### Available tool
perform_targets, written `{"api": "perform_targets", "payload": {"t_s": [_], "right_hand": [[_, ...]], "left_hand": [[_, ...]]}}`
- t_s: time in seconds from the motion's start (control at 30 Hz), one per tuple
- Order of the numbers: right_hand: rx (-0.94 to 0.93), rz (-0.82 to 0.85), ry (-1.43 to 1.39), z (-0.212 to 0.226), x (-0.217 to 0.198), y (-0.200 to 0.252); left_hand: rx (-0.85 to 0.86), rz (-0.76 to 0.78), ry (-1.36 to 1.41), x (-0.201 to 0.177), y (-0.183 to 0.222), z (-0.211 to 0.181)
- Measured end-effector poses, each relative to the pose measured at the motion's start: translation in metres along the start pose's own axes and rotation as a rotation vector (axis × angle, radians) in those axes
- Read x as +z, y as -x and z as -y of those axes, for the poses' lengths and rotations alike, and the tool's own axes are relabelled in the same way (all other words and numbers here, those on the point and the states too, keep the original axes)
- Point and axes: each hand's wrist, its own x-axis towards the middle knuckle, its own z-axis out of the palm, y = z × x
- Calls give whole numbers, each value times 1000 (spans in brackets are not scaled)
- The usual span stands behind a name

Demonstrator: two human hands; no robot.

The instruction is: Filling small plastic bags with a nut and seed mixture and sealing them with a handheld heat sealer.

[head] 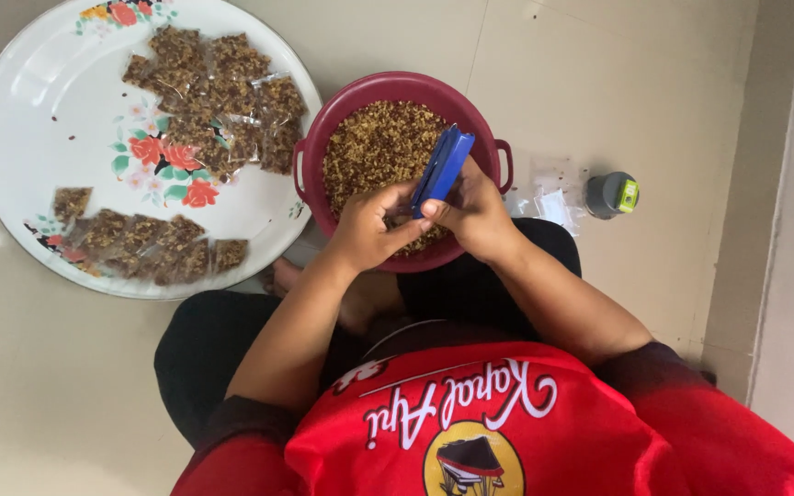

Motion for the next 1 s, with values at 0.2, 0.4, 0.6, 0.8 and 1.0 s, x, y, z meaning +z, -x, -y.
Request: {"api": "perform_targets", "payload": {"t_s": [0.2, 0.4, 0.6, 0.8, 1.0], "right_hand": [[-7, -25, -24, 7, 1, 0], [14, -73, -84, 12, 3, -2], [34, -243, -147, 32, 0, -2], [17, -295, -107, 42, 7, 2], [-11, -240, -37, 26, 6, 4]], "left_hand": [[-21, 1, 80, -1, -1, 16], [-208, 339, 351, 3, -2, 19], [-111, 205, 353, 6, -4, 28], [-14, 74, 221, 7, -4, 35], [25, 31, -22, 3, -4, 14]]}}
